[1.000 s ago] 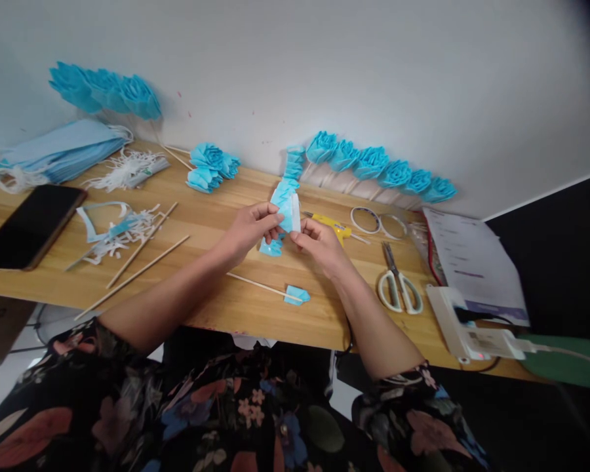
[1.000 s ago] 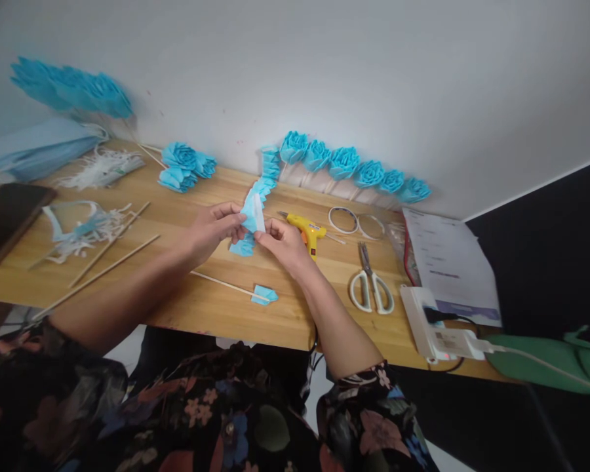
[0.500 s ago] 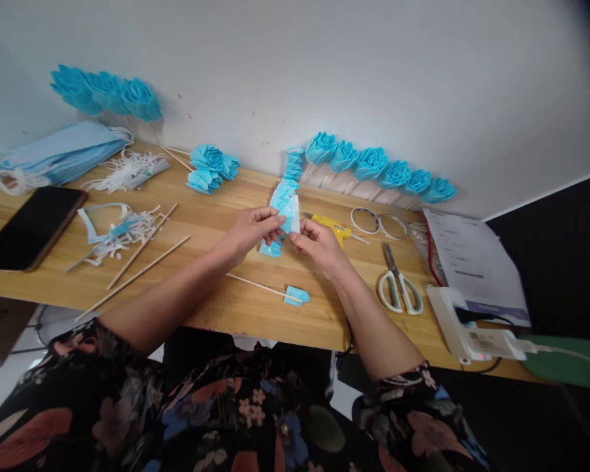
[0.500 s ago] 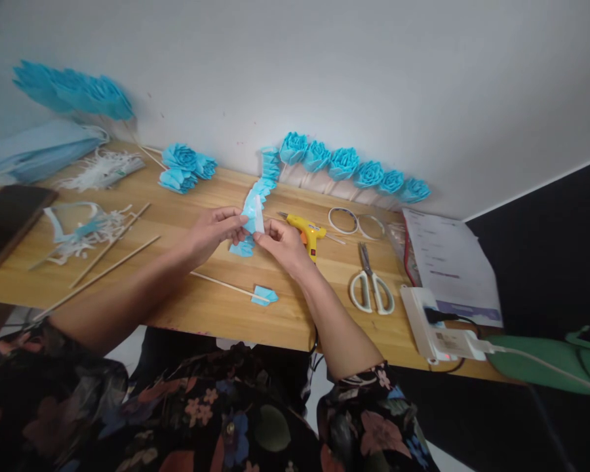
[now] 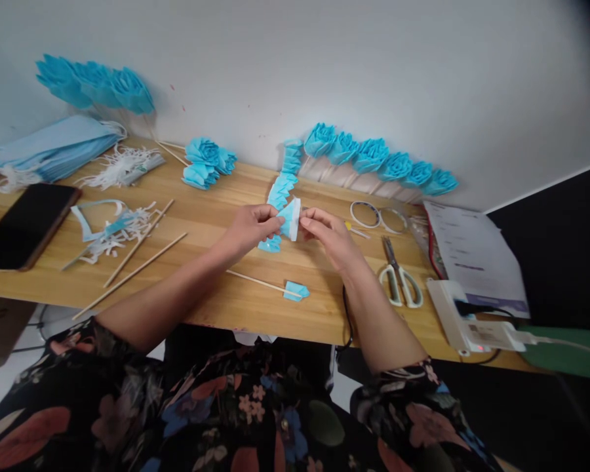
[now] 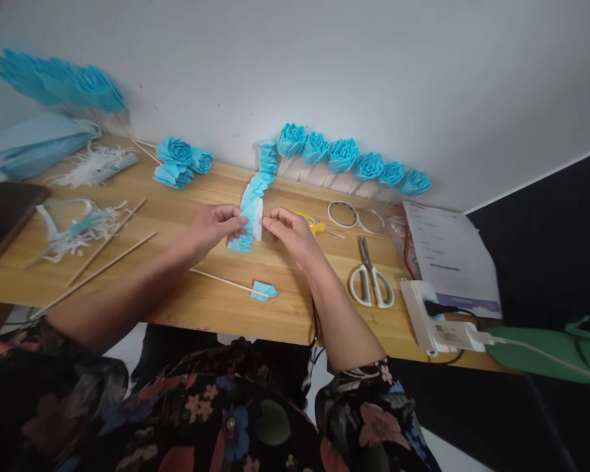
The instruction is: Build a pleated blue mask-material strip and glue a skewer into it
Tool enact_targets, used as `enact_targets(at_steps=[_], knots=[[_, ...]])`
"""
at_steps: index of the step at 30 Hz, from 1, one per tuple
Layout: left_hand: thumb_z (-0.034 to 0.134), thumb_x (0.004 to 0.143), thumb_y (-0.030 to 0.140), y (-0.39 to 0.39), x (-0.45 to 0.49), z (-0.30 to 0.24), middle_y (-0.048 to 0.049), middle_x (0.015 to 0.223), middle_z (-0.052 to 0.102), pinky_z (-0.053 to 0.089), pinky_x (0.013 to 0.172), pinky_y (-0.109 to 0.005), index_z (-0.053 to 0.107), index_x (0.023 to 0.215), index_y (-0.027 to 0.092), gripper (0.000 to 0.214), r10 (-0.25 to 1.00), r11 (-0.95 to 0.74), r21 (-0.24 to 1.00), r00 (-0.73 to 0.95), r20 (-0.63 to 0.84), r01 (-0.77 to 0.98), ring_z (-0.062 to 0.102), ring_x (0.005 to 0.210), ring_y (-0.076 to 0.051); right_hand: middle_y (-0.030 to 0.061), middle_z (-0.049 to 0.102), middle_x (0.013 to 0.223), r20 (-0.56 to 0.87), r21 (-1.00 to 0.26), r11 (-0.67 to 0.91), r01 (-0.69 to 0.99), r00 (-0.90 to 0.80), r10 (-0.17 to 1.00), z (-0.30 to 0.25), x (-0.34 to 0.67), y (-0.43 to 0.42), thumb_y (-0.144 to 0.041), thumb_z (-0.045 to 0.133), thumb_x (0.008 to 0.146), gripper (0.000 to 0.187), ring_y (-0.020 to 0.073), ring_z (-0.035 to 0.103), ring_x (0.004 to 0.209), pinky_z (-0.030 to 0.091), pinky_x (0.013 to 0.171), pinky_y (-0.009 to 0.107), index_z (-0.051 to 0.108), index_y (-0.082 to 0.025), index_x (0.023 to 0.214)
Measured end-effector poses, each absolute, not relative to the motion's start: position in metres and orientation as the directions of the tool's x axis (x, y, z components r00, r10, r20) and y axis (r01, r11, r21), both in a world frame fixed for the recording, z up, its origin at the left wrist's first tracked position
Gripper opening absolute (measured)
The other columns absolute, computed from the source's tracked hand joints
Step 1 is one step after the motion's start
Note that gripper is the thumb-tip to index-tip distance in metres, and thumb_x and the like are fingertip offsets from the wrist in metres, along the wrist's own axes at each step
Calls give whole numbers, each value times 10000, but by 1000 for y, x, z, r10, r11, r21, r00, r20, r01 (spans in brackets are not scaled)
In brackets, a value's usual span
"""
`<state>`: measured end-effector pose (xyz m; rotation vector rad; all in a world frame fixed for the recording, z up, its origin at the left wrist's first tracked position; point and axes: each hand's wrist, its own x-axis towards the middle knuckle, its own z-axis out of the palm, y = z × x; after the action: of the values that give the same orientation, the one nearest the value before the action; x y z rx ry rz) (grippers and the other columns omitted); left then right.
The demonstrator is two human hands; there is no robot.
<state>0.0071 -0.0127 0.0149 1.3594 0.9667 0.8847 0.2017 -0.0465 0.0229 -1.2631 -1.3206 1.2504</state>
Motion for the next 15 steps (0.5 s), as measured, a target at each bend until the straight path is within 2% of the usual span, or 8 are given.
enact_targets(at_steps=[6, 9, 15], knots=[[653, 839, 262, -18, 6, 18, 24, 611, 589, 370, 574, -220, 621, 652, 162, 215, 908, -57, 989, 420, -6, 138, 492, 583, -89, -13, 592, 749, -53, -991, -35, 132, -131, 990, 22, 200, -47, -479, 751, 738, 296, 150, 532, 740, 429, 691, 294, 633, -210, 770], [657, 843, 272, -19, 6, 17, 26, 621, 584, 365, 589, -228, 626, 661, 165, 213, 906, -81, 980, 423, -4, 181, 488, 598, -96, -6, 614, 779, -79, -988, -59, 144, -142, 987, 21, 199, -46, -464, 753, 710, 298, 162, 546, 767, 430, 699, 301, 654, -206, 822], [682, 827, 299, -19, 6, 12, 16, 628, 593, 358, 582, -234, 647, 668, 176, 204, 905, -134, 974, 423, 45, 184, 493, 622, -117, -4, 637, 803, -96, -985, -76, 156, -127, 987, 19, 194, -47, -445, 727, 682, 289, 176, 559, 785, 439, 698, 307, 658, -220, 850]])
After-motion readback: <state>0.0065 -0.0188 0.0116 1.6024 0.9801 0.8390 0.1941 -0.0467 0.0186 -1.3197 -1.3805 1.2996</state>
